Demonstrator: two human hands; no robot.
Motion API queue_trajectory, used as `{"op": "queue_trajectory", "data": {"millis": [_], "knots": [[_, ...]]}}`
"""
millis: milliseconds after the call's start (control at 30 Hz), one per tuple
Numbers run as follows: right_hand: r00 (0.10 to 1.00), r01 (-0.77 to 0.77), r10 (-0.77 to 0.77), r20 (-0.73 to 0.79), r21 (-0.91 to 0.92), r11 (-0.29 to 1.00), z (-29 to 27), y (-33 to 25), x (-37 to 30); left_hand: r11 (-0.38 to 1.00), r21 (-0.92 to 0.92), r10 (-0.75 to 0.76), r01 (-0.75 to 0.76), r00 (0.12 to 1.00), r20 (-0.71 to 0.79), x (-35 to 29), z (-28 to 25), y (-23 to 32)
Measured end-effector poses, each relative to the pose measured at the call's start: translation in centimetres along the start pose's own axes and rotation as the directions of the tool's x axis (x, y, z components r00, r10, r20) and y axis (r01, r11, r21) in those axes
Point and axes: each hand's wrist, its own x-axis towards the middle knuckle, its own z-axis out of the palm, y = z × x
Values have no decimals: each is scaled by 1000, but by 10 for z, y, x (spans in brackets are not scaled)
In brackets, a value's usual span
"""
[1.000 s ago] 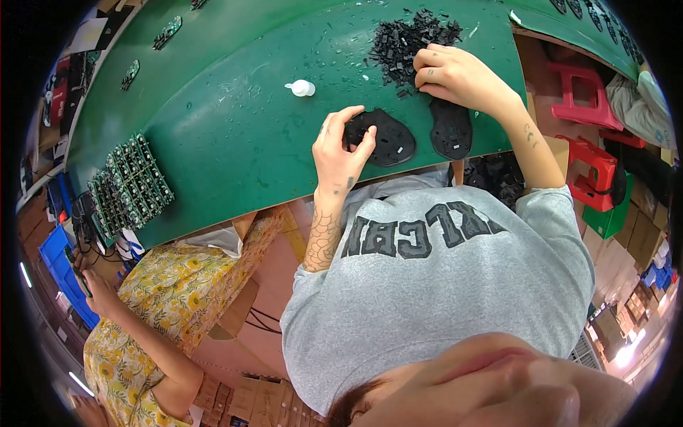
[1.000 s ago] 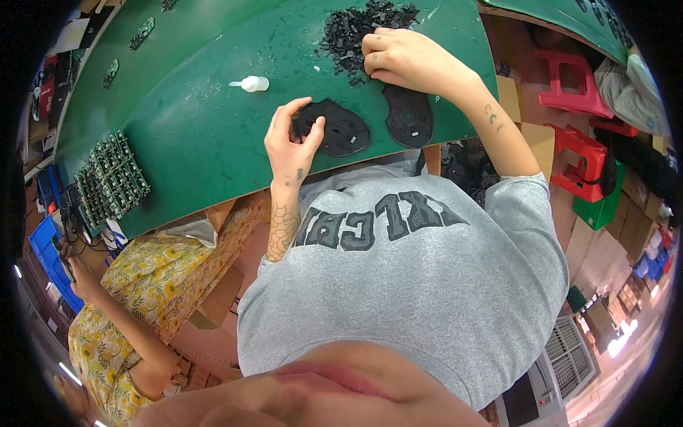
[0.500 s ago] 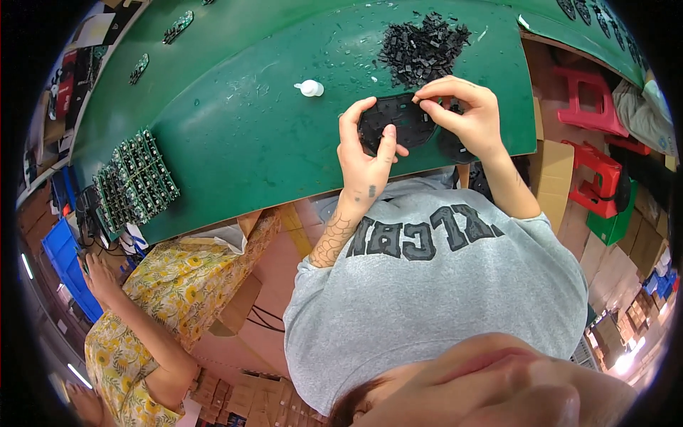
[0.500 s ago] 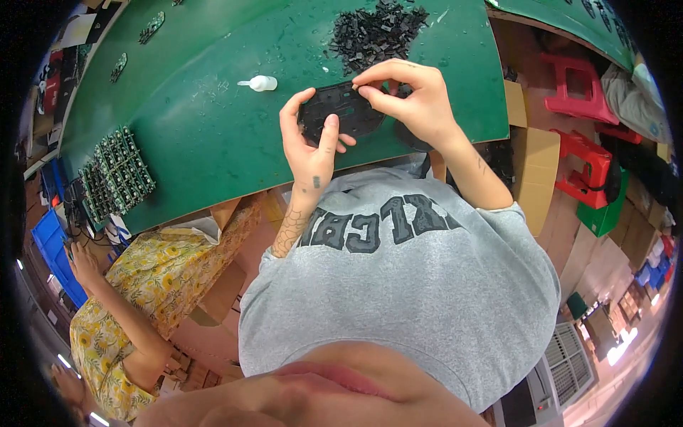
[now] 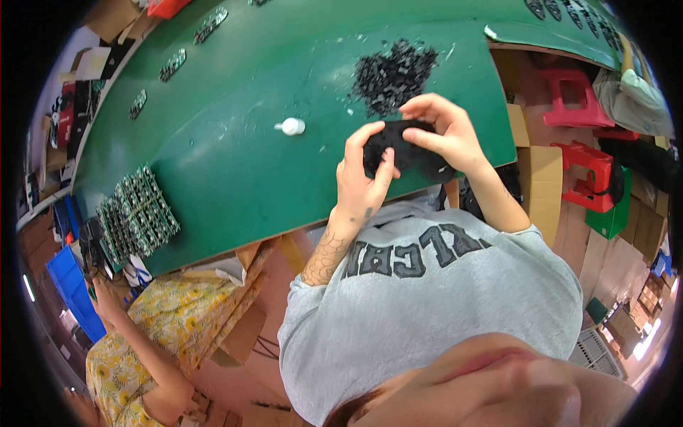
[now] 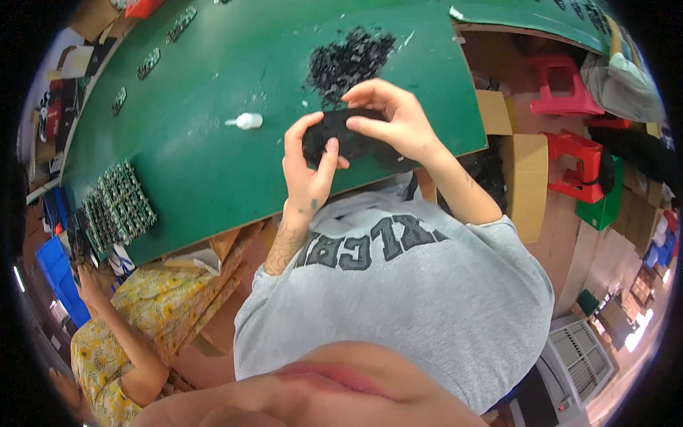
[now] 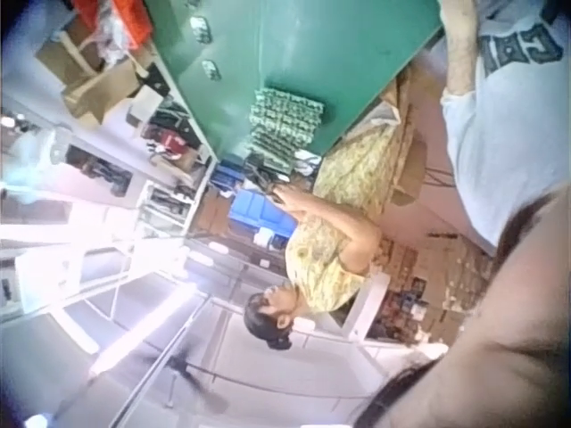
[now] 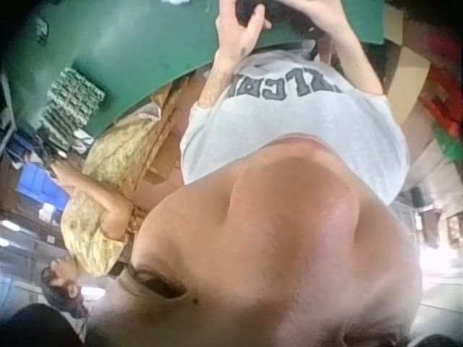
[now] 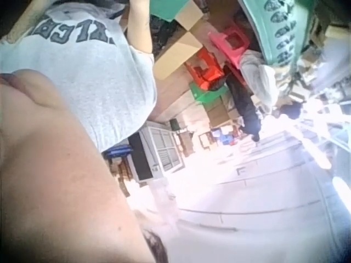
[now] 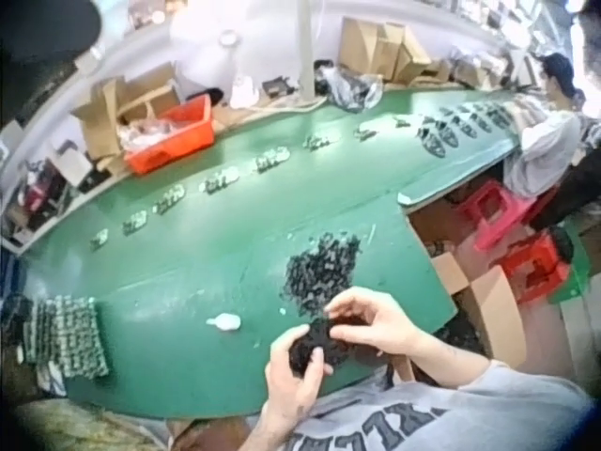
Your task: Assembling computer mouse components by applying glue and attaching small plastic parts to the base.
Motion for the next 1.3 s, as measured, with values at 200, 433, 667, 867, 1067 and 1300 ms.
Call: {"op": "queue_trajectory", "data": {"millis": [200,433,667,867,1067,1300], "knots": [[944,-259,247,221,28,965,-37,-13,6,992,-6,126,-128,972,199,22,0,-2],[806,83,-324,-495,-447,891,-217,-16,121,672,598,334,-437,899,282,31,35,-21],[522,-451,-532,-667,-745,491,-332,17,202,655,674,226,-342,939,258,27,40,-35],[508,-591,-735,-449,-803,82,-320,13,198,911,372,105,-179,972,210,9,17,-20],[800,549,-487,350,-754,360,-106,-31,113,997,46,-67,69,997,-37,-44,-22,-20],[748,660,-202,633,-674,332,-21,1,60,948,-160,-309,275,915,-260,-45,-51,1]]}}
